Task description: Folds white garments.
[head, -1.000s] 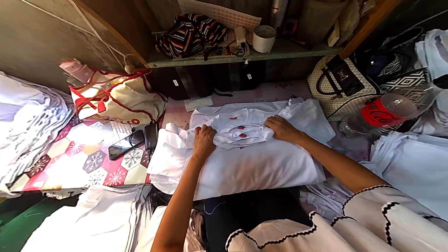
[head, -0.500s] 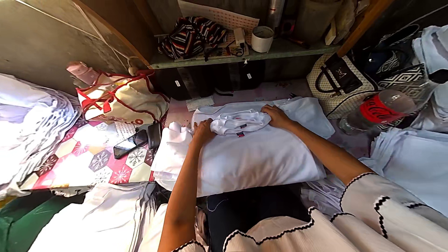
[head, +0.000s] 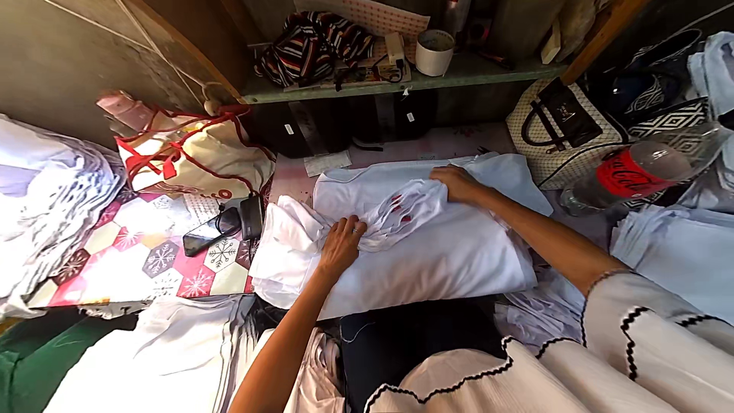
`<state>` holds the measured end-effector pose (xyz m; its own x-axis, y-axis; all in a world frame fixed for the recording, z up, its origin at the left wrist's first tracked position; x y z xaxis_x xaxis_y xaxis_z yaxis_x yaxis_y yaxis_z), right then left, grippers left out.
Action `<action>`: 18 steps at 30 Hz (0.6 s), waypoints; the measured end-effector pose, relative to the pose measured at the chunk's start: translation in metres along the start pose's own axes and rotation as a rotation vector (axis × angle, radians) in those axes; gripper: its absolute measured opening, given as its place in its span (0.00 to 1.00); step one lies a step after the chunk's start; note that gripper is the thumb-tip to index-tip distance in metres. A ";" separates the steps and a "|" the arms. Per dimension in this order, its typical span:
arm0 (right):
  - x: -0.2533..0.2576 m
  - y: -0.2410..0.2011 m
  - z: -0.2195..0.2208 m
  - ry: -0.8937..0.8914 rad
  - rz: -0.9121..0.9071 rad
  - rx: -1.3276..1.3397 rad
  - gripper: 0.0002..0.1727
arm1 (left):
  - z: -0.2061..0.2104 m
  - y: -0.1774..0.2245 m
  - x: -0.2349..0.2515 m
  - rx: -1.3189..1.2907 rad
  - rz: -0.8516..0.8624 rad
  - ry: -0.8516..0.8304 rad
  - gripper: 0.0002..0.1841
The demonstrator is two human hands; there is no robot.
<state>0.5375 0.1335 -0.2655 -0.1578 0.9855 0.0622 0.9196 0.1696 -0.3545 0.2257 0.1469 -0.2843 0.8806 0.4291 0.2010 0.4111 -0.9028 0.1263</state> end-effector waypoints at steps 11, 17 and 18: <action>-0.106 -0.038 0.019 0.258 -0.193 -0.200 0.12 | -0.018 -0.022 -0.006 0.045 -0.109 -0.154 0.24; -0.068 -0.004 -0.019 -0.202 0.057 -0.311 0.28 | -0.045 -0.021 -0.024 0.127 -0.052 -0.347 0.22; -0.064 -0.001 -0.020 -0.223 0.005 -0.344 0.22 | -0.047 -0.022 -0.029 0.115 -0.005 -0.324 0.24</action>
<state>0.5535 0.0700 -0.2502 -0.1926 0.9687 -0.1564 0.9812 0.1921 -0.0189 0.1800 0.1555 -0.2475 0.9000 0.4188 -0.1206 0.4232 -0.9060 0.0121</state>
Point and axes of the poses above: each hand's wrist, its own x-axis towards the middle knuckle, its own z-axis out of the palm, y = z × x, the point moved 7 cm from there along x, towards the middle knuckle, and after that the axes turned 11 degrees about z, right-handed, at the moved point
